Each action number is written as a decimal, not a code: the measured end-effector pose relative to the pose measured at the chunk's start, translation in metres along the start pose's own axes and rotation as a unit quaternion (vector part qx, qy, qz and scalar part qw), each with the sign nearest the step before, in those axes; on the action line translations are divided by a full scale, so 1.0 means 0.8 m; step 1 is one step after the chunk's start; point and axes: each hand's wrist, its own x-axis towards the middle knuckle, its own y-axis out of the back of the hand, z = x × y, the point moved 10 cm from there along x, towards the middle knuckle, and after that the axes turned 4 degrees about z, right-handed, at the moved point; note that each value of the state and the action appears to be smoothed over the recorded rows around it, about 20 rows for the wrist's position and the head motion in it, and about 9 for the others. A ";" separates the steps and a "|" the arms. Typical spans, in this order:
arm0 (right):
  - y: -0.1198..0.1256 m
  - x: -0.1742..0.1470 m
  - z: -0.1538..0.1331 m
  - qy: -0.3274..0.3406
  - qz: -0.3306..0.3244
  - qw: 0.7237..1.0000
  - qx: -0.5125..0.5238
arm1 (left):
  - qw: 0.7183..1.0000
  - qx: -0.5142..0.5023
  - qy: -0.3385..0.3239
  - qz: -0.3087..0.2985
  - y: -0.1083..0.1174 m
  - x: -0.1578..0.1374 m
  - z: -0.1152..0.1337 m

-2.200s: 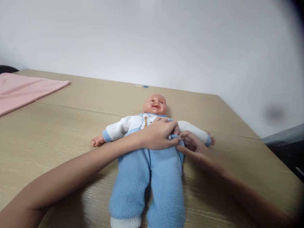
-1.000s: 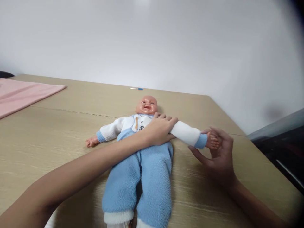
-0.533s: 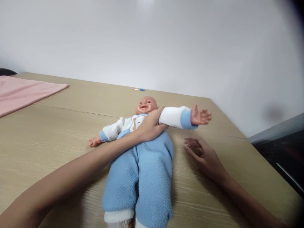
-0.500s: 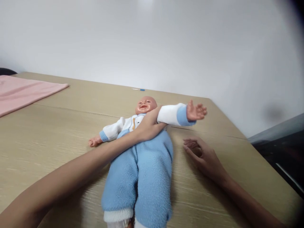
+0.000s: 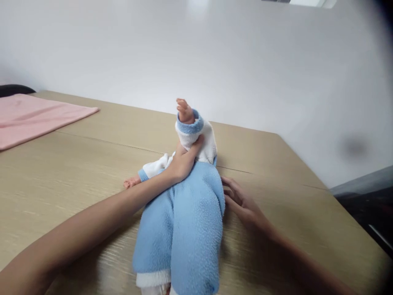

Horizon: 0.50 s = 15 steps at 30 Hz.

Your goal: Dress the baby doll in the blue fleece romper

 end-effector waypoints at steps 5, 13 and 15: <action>-0.036 0.035 -0.020 0.021 0.030 0.994 0.102 | 0.994 -0.074 -0.002 0.086 0.037 0.006 -0.003; -0.068 0.068 -0.030 0.013 0.024 0.985 0.172 | 0.990 -0.107 0.023 0.092 0.054 0.006 -0.008; -0.074 0.075 -0.038 0.029 0.017 0.985 0.170 | 0.988 -0.117 0.039 0.089 0.056 0.006 -0.012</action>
